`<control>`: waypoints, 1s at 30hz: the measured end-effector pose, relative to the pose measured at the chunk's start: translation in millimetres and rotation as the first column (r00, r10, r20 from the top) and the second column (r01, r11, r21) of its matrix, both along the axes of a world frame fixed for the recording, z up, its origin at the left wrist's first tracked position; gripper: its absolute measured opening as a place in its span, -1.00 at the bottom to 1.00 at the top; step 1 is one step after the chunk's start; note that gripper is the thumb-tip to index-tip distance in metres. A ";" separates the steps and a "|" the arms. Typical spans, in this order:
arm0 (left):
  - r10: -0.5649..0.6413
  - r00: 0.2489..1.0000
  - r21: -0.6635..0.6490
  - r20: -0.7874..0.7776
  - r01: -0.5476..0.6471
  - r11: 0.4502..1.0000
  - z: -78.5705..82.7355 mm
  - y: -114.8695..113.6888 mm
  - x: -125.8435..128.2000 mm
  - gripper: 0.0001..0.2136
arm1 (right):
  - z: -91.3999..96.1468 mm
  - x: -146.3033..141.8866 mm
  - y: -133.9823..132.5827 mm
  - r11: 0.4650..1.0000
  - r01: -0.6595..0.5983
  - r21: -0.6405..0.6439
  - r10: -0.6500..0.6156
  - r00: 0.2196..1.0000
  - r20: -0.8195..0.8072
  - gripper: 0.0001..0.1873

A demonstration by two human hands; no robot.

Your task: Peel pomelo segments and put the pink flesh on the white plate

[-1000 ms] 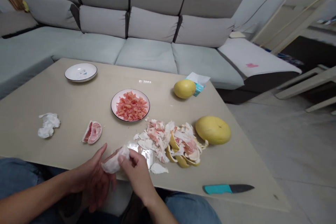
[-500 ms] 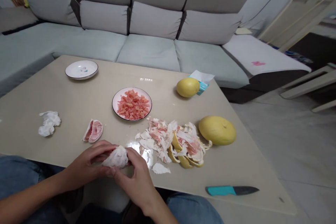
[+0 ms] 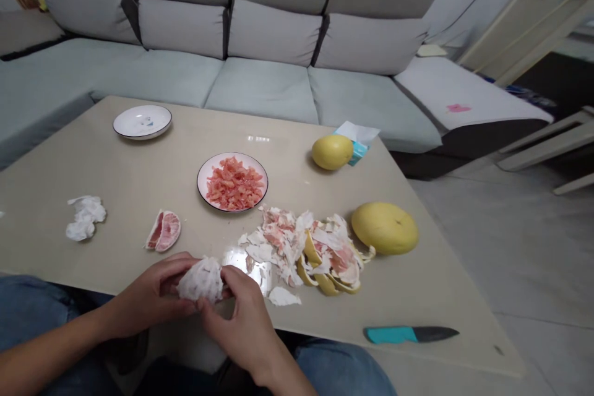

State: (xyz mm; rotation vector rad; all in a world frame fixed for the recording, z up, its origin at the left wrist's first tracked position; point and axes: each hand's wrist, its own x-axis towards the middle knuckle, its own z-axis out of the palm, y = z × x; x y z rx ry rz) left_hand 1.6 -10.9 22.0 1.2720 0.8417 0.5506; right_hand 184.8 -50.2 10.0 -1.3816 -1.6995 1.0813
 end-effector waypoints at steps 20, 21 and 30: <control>-0.030 0.981 0.257 -0.191 0.079 0.963 -1.7 -5.6 -1.5 -0.66 | -8.7 -6.2 -3.5 0.997 0.057 0.051 -0.062 0.993 0.097 -0.85; -0.021 0.976 0.304 -0.216 0.087 0.949 -2.1 -6.4 -1.5 -0.65 | -11.1 -7.4 -4.7 0.994 0.069 0.088 -0.080 0.989 0.127 -0.87; -0.040 0.949 0.452 -0.313 0.186 0.873 -11.6 -24.7 -0.6 -0.53 | -8.7 2.9 2.3 0.989 0.147 0.026 -0.148 0.989 0.027 -0.63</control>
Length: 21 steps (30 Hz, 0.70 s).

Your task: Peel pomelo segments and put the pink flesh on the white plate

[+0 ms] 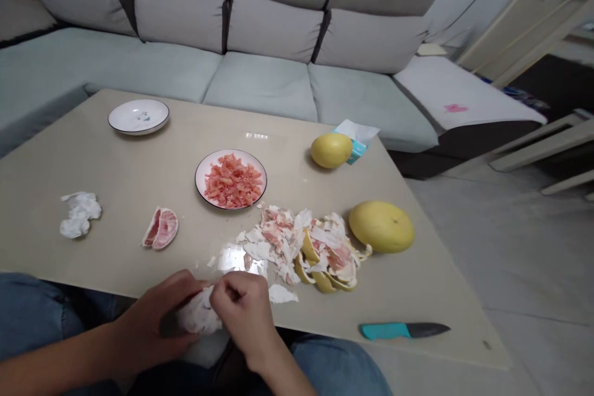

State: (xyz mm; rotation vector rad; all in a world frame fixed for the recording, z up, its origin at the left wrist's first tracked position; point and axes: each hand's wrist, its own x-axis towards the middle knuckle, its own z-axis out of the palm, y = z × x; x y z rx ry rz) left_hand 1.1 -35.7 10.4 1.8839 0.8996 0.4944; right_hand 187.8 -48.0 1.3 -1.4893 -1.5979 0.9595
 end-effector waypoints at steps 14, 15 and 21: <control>0.236 0.960 -0.319 0.152 -0.178 0.931 1.9 6.7 2.6 -0.52 | 11.8 -3.5 -4.2 0.984 -0.126 -0.126 0.105 0.982 -0.159 -0.54; 0.256 0.950 -0.354 0.176 -0.182 0.917 0.7 7.4 3.1 -0.52 | 10.7 -4.5 -4.8 0.985 -0.123 -0.121 0.103 0.982 -0.158 -0.53; 0.393 0.873 -0.551 0.288 -0.185 0.814 -0.2 11.5 6.6 -0.53 | 3.8 -10.8 -7.8 0.994 -0.090 -0.055 0.079 0.982 -0.169 -0.48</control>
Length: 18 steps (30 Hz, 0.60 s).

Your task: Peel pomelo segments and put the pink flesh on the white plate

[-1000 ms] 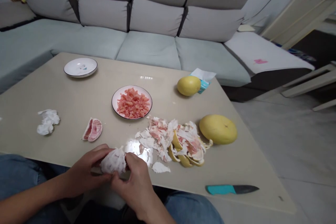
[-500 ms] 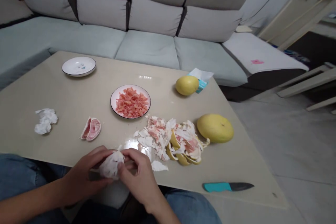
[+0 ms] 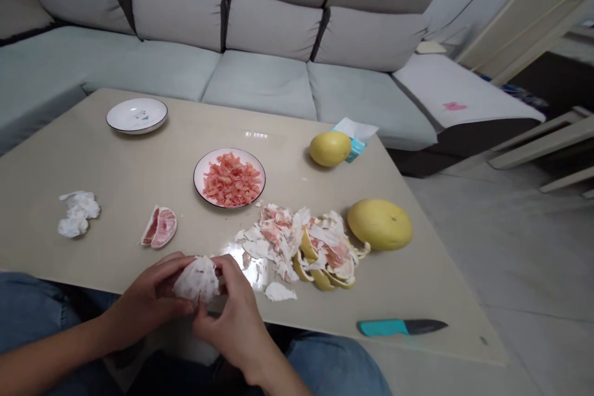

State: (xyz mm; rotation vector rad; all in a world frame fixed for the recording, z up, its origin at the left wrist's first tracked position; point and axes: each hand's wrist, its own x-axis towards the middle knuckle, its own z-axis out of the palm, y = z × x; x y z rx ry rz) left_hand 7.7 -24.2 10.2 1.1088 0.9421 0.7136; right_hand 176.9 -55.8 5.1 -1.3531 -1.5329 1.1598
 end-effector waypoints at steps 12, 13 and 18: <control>-0.044 0.987 -0.156 0.157 0.069 0.985 5.0 3.9 -0.5 -0.41 | 9.1 9.8 4.5 0.996 -0.078 -0.035 0.079 0.997 0.020 -0.53; -0.048 0.987 -0.151 0.156 0.072 0.986 4.3 3.8 -0.7 -0.42 | 9.7 9.7 4.5 0.997 -0.065 -0.039 0.067 0.997 0.036 -0.55; -0.051 0.987 -0.120 0.151 0.069 0.990 2.5 3.7 0.4 -0.44 | 7.7 4.3 3.1 0.999 -0.039 0.031 0.036 0.994 0.099 -0.53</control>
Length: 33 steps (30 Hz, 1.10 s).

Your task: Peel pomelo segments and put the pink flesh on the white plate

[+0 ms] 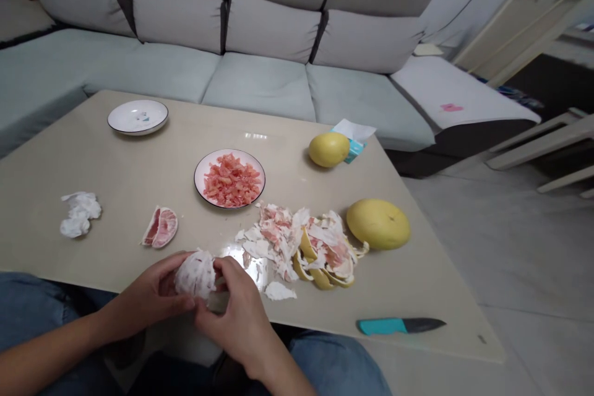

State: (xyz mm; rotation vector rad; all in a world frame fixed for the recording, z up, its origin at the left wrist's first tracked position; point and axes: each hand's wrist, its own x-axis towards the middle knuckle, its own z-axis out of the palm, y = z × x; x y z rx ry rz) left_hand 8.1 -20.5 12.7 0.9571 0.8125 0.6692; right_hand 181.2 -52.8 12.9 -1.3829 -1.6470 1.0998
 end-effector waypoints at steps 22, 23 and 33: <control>0.037 0.910 0.468 -0.413 0.177 0.866 -2.3 -9.2 -4.4 -0.46 | -10.1 -7.0 -1.0 0.994 0.047 -0.102 -0.044 0.999 0.031 -0.74; 0.060 0.893 0.500 -0.447 0.194 0.844 -2.0 -9.5 -3.9 -0.45 | -11.4 -8.2 -2.1 0.995 0.062 -0.072 -0.058 0.997 0.051 -0.71; 0.058 0.880 0.538 -0.471 0.234 0.810 -7.2 -13.1 0.3 -0.49 | -16.8 -13.9 -8.7 0.994 0.096 0.057 -0.101 0.991 0.090 -0.61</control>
